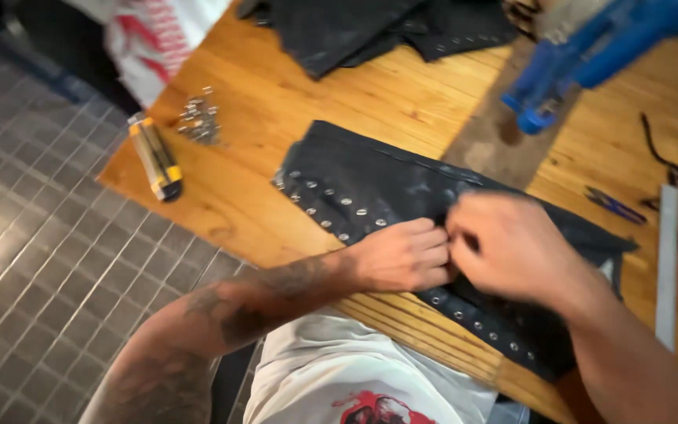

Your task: Attaching metal hardware to a leather garment using a manual press and hand tools.

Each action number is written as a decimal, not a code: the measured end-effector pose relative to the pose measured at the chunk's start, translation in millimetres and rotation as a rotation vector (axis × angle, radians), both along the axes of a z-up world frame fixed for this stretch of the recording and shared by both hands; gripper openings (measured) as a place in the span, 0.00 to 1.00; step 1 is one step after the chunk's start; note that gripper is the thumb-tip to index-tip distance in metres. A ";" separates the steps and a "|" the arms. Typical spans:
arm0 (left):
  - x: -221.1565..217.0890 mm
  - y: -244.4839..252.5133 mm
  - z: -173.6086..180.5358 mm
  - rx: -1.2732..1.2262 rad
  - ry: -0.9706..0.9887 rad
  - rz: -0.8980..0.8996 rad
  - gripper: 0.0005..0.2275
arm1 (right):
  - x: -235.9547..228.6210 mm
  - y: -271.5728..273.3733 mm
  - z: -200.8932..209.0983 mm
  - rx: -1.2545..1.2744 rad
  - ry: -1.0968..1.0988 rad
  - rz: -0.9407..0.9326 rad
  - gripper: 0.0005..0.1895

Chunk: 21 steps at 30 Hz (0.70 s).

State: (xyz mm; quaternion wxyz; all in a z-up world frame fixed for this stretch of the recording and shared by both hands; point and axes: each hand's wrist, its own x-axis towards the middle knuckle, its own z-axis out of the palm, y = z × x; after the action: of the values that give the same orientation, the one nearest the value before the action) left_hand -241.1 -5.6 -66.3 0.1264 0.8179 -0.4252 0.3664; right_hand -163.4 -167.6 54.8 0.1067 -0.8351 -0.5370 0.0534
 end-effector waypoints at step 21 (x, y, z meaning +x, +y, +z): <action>14.9 -9.3 -77.6 -0.080 -0.148 0.389 0.05 | 50.6 436.3 -128.0 0.158 0.062 0.039 0.07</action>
State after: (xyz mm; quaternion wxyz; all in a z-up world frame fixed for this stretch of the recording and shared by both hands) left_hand -226.2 -14.9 -143.9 0.0538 0.8497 -0.2527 0.4596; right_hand -112.9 268.7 -73.2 0.1877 -0.8113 -0.5523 0.0386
